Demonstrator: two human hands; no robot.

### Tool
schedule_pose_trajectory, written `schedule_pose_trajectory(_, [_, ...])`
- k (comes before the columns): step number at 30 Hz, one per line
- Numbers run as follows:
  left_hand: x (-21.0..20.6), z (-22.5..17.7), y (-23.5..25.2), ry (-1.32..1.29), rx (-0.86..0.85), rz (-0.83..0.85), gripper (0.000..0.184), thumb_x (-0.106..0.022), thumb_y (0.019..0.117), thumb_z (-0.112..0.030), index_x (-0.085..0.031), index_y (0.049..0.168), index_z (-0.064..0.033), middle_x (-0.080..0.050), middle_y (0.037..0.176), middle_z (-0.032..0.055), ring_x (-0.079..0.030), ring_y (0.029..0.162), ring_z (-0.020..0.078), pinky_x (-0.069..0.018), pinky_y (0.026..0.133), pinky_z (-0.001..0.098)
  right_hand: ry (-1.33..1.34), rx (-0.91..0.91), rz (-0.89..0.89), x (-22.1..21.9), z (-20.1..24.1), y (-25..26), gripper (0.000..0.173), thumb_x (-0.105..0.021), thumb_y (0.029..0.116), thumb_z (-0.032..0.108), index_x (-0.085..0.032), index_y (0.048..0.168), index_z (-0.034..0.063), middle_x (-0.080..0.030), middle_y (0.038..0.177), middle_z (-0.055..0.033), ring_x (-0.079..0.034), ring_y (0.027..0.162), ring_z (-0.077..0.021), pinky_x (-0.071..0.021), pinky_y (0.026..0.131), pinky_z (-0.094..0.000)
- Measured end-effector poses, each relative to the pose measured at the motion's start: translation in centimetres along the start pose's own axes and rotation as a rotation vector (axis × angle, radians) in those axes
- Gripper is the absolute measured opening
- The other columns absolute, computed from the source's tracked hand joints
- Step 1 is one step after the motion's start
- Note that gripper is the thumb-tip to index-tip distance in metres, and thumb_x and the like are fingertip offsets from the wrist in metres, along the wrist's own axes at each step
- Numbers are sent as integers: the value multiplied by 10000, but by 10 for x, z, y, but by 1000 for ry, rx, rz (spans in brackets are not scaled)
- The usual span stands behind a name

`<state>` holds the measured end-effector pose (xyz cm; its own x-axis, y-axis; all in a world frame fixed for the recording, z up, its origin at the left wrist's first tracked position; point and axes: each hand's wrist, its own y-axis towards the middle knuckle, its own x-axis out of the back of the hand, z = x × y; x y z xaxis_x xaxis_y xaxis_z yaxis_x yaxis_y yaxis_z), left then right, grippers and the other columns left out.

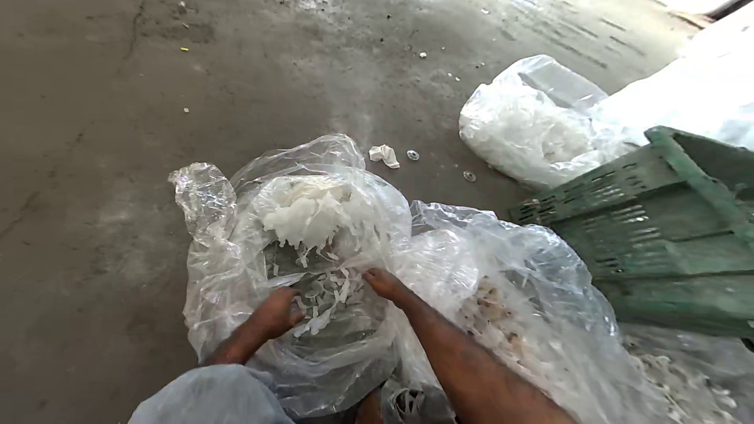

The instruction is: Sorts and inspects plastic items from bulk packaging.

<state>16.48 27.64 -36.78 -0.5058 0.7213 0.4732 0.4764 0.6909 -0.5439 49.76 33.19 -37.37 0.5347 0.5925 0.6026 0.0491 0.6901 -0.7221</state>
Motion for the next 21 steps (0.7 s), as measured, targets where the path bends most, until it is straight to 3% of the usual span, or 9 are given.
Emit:
schedule_pose_trajectory(2, [-12, -4, 11, 179, 120, -41, 743, -705, 928, -427, -464, 1482, 6, -428, 1547, 227, -490, 1380, 388, -437, 1127, 522, 20, -18, -33, -9, 4, 6, 599, -437, 1067, 535, -624, 1336, 33, -650, 1272, -239, -638, 1160, -380, -494, 988, -582])
schedule_pose_trajectory(5, [-21, -20, 13, 343, 243, -61, 1008, -805, 798, -519, -362, 1543, -4, -338, 1585, 258, -461, 1380, 454, -499, 1037, 564, 41, -107, -120, -29, 13, 8, 763, -451, 983, 710, -579, 1421, 99, -562, 1415, -271, -554, 1306, -439, -454, 1071, -625])
schedule_pose_trajectory(7, [-29, -22, 12, 401, 276, -58, 1148, -837, 749, -536, -261, 1600, -24, -256, 1628, 281, -435, 1391, 493, -510, 1002, 590, 26, -138, -177, -46, 24, 3, 811, -466, 920, 790, -559, 1459, 192, -511, 1467, -278, -547, 1298, -468, -470, 1035, -648])
schedule_pose_trajectory(11, [-37, -16, 17, 397, 318, -5, 1318, -864, 672, -605, -130, 1653, -120, -151, 1676, 247, -452, 1367, 510, -531, 960, 602, -21, -71, -184, -72, 63, -10, 909, -567, 784, 873, -538, 1486, 298, -445, 1533, -252, -551, 1280, -470, -502, 986, -643])
schedule_pose_trajectory(14, [-46, -9, 19, 285, 303, 39, 1363, -895, 628, -614, -125, 1657, -162, -81, 1694, 234, -409, 1402, 509, -510, 1008, 598, 44, -42, -86, -88, 77, -12, 1008, -699, 728, 821, -454, 1552, 294, -343, 1583, -281, -510, 1318, -470, -488, 1029, -603])
schedule_pose_trajectory(16, [-49, -8, 24, 213, 284, 34, 1371, -936, 603, -539, -139, 1653, -159, -77, 1689, 243, -412, 1408, 493, -507, 1029, 575, 58, -43, -94, -94, 82, -13, 1013, -769, 710, 754, -457, 1552, 285, -337, 1575, -296, -510, 1323, -453, -492, 1042, -569])
schedule_pose_trajectory(19, [-43, -5, 28, 96, 271, 55, 1363, -960, 621, -421, -111, 1652, -146, -73, 1679, 268, -465, 1377, 474, -522, 1026, 554, 123, 14, -6, -90, 93, -20, 960, -785, 788, 642, -434, 1569, 206, -330, 1581, -306, -471, 1381, -433, -456, 1101, -546])
schedule_pose_trajectory(21, [-38, 12, 30, -79, 187, -49, 1313, -958, 627, -386, -164, 1634, -103, -189, 1652, 278, -417, 1426, 442, -460, 1107, 536, 286, 81, 105, -86, 97, -23, 914, -809, 820, 546, -436, 1566, 171, -455, 1534, -256, -498, 1375, -397, -442, 1107, -578])
